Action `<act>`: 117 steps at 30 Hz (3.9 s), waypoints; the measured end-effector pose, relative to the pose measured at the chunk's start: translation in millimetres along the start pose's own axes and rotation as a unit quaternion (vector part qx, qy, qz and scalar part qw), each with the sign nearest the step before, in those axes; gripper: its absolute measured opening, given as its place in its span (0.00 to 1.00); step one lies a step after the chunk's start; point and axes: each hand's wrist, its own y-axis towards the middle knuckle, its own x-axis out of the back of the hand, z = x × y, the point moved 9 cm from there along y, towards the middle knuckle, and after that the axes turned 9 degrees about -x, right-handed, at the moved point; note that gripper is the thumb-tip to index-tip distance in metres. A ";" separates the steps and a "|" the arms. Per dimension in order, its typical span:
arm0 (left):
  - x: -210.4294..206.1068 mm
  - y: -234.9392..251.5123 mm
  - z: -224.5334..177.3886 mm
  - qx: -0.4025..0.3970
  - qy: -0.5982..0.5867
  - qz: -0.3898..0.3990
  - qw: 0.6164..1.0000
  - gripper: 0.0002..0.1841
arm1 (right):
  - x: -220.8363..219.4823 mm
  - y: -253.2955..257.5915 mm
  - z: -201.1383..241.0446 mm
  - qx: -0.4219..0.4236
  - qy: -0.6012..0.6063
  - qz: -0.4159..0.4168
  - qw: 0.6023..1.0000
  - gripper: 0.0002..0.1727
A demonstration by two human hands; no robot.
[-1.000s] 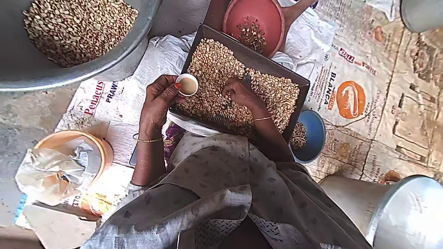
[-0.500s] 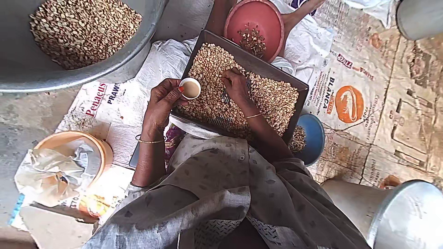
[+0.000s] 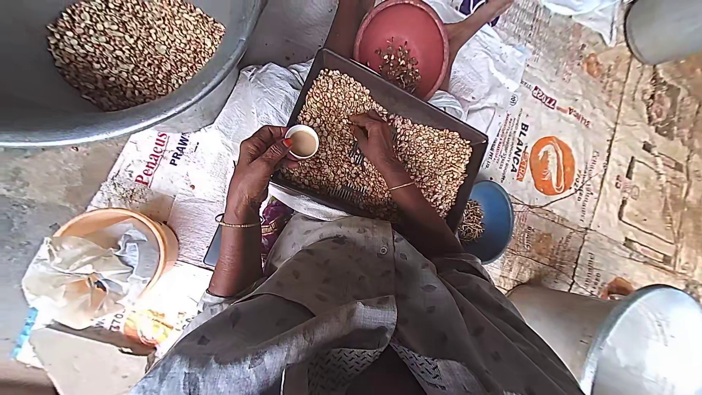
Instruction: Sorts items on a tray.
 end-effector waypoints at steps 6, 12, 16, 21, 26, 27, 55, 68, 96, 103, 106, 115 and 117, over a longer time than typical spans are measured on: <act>2.3 0.0 0.3 -0.002 -0.007 -0.002 1.000 0.09 | -6.4 -3.3 5.3 -0.002 -0.084 -0.015 0.996 0.15; 3.1 -0.7 0.6 0.000 -0.008 -0.003 1.000 0.09 | 15.7 4.9 -36.3 -0.136 0.208 -0.007 0.969 0.12; 3.4 -0.1 2.1 0.002 -0.012 -0.001 1.000 0.09 | 20.3 -2.6 -49.9 -0.203 0.476 0.059 0.854 0.07; 0.3 0.0 3.8 0.003 -0.013 0.003 1.000 0.09 | 22.4 -8.3 -43.9 -0.210 0.539 0.116 0.807 0.10; 0.2 -0.6 1.1 0.003 -0.010 0.000 1.000 0.09 | 26.9 -8.1 -37.9 -0.187 0.536 0.117 0.815 0.10; 0.2 -0.8 0.6 0.002 -0.010 -0.001 1.000 0.09 | 27.9 -7.5 -38.9 -0.179 0.532 0.115 0.820 0.10; -1.5 -0.3 2.7 0.001 -0.016 0.003 1.000 0.09 | 17.9 -6.6 -23.5 -0.188 -0.063 0.016 0.980 0.16; -3.8 0.6 4.8 0.006 -0.017 0.005 1.000 0.09 | -6.3 -2.0 -12.1 -0.140 -0.040 0.047 0.988 0.15; -8.2 1.1 8.1 0.009 -0.009 0.015 1.000 0.10 | 15.8 1.1 -40.8 -0.101 0.083 0.035 0.991 0.15; -9.8 -8.4 5.0 0.018 -0.013 0.009 1.000 0.10 | 10.3 1.5 -28.4 -0.141 -0.025 0.034 0.989 0.13; -7.3 -3.3 4.5 0.004 -0.010 0.012 1.000 0.09 | 31.6 -0.5 -48.2 -0.183 0.225 0.013 0.957 0.08; -8.9 -2.3 1.6 -0.002 -0.005 0.019 1.000 0.09 | 164.2 -88.2 -81.2 -0.183 0.259 -0.054 0.947 0.05; -10.8 -1.6 2.0 0.001 -0.004 0.023 1.000 0.09 | 204.9 -121.0 -96.0 -0.199 0.192 -0.104 0.955 0.09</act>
